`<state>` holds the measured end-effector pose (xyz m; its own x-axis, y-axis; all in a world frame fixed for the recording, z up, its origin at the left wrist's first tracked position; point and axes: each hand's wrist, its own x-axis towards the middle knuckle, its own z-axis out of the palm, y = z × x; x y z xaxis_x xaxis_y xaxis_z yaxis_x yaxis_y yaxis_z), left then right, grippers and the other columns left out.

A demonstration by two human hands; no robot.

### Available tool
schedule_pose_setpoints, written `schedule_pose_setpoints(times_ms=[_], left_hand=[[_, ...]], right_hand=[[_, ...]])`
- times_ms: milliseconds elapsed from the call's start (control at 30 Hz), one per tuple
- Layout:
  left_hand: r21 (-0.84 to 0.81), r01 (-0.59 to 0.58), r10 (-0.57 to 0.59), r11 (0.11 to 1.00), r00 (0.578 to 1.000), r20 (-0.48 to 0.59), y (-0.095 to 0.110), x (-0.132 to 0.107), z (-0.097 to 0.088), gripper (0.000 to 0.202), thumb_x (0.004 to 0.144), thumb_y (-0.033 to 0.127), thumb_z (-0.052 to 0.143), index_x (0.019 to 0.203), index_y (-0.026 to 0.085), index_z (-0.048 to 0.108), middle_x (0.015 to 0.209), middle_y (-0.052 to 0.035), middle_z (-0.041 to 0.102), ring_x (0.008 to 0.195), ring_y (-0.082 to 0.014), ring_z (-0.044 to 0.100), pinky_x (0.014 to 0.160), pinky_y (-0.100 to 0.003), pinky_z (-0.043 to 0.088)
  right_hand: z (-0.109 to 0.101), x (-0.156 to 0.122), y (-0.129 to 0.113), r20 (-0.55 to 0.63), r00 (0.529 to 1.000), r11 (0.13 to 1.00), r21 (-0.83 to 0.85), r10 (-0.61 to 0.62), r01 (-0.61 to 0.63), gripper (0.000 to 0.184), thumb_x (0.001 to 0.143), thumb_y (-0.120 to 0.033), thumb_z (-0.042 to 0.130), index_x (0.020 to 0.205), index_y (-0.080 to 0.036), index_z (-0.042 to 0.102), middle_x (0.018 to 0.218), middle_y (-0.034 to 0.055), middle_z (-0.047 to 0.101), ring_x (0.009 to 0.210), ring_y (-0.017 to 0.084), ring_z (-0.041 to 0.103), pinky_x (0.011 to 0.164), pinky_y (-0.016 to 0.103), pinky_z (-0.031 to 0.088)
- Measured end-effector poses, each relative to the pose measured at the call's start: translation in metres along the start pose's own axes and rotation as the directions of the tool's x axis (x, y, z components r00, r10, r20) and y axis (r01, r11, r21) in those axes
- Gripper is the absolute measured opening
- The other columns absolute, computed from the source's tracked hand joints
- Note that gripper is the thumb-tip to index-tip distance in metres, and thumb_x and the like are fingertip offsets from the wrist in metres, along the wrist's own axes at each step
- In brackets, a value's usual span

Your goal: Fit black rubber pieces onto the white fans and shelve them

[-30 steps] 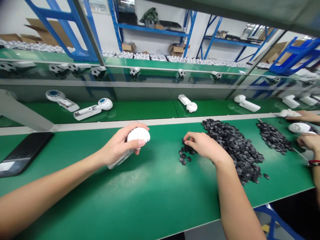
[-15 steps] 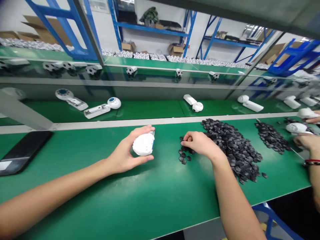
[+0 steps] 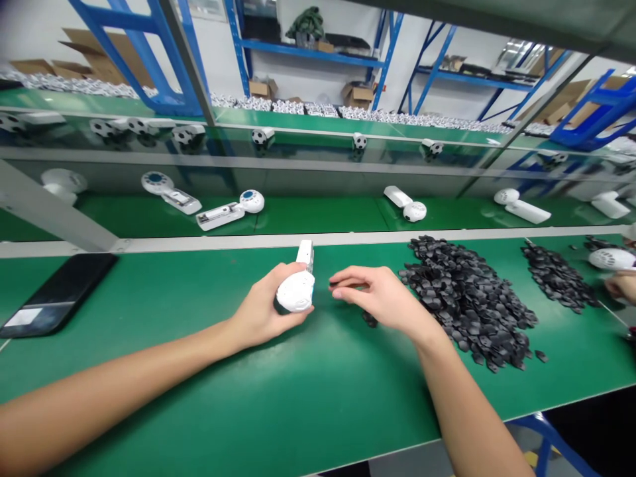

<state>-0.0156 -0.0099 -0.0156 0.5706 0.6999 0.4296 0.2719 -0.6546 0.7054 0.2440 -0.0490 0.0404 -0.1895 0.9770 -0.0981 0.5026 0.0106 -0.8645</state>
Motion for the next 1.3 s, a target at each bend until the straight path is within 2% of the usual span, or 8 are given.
schedule_pose_setpoints(times_ms=[167,267,333,467,667,833,1033,1300], left_hand=[[0.094,0.065,-0.072,0.993,0.995,0.068,-0.002,0.001,0.001,0.071,0.085,0.027,0.073,0.149,0.031,0.043,0.128,-0.0066,0.064,0.102,-0.0252,0.068,0.088,-0.037,0.055],[0.042,0.113,-0.115,0.993,0.992,0.057,-0.001,0.000,0.001,0.074,0.084,0.026,0.073,0.150,0.032,0.041,0.131,-0.0050,0.067,0.096,-0.0231,0.070,0.084,-0.035,0.056],[-0.005,0.142,-0.141,0.990,0.989,0.040,0.000,0.001,0.001,0.073,0.083,0.023,0.072,0.149,0.031,0.041,0.130,-0.0053,0.067,0.088,-0.0201,0.069,0.077,-0.031,0.056],[-0.047,0.160,-0.159,0.986,0.987,0.022,0.000,0.004,0.001,0.071,0.084,0.020,0.070,0.148,0.027,0.040,0.136,-0.0073,0.063,0.096,-0.0202,0.068,0.080,-0.030,0.055],[-0.089,0.164,-0.159,0.982,0.985,0.062,0.002,0.004,0.001,0.083,0.079,0.034,0.077,0.150,0.026,0.033,0.128,-0.0080,0.063,0.102,-0.0253,0.067,0.085,-0.036,0.056],[-0.102,0.167,-0.156,0.981,0.982,0.107,0.003,0.003,-0.002,0.097,0.073,0.057,0.085,0.150,0.029,0.032,0.128,-0.0088,0.062,0.102,-0.0283,0.067,0.082,-0.040,0.056],[-0.031,0.147,-0.142,0.989,0.982,0.127,0.002,0.003,-0.006,0.085,0.081,0.064,0.079,0.147,0.028,0.039,0.135,-0.0103,0.062,0.111,-0.0309,0.067,0.092,-0.044,0.055],[-0.025,0.138,-0.135,0.990,0.985,0.107,0.002,0.003,-0.005,0.083,0.081,0.065,0.078,0.146,0.028,0.042,0.135,-0.0091,0.063,0.108,-0.0291,0.068,0.089,-0.039,0.055]], right_hand=[[0.017,-0.007,-0.012,-0.054,0.992,0.991,0.072,-0.110,0.114,0.020,0.092,-0.044,0.073,0.097,-0.025,0.078,0.100,0.0064,0.078,0.076,0.021,0.073,0.060,0.030,0.064],[0.024,-0.010,-0.017,-0.020,0.998,0.988,0.142,-0.055,0.058,0.021,0.092,-0.042,0.074,0.100,-0.023,0.077,0.083,0.0037,0.079,0.071,0.020,0.075,0.064,0.030,0.065],[0.029,-0.011,-0.019,-0.011,0.998,0.989,0.136,-0.057,0.058,0.022,0.092,-0.042,0.074,0.102,-0.023,0.080,0.084,0.0039,0.080,0.074,0.021,0.076,0.068,0.031,0.065],[0.039,-0.011,-0.018,-0.070,0.994,0.992,0.098,-0.079,0.085,0.022,0.091,-0.045,0.075,0.095,-0.024,0.083,0.080,0.0037,0.080,0.069,0.021,0.075,0.066,0.032,0.062],[0.057,-0.005,-0.016,-0.210,0.958,0.979,-0.103,-0.194,0.176,0.025,0.091,-0.044,0.074,0.080,-0.022,0.072,0.072,0.0018,0.072,0.059,0.016,0.061,0.056,0.029,0.050],[0.063,-0.005,-0.016,-0.258,0.924,0.944,-0.244,-0.283,0.221,0.036,0.092,-0.044,0.075,0.067,-0.022,0.060,0.062,-0.0011,0.061,0.055,0.014,0.049,0.054,0.029,0.041],[0.066,-0.004,-0.015,-0.246,0.934,0.952,-0.230,-0.260,0.204,0.043,0.089,-0.047,0.078,0.062,-0.022,0.057,0.058,-0.0021,0.056,0.054,0.013,0.045,0.052,0.029,0.035],[0.064,-0.004,-0.014,-0.232,0.929,0.940,-0.254,-0.287,0.227,0.036,0.089,-0.038,0.079,0.066,-0.022,0.058,0.065,-0.0015,0.059,0.059,0.015,0.050,0.056,0.030,0.038]])
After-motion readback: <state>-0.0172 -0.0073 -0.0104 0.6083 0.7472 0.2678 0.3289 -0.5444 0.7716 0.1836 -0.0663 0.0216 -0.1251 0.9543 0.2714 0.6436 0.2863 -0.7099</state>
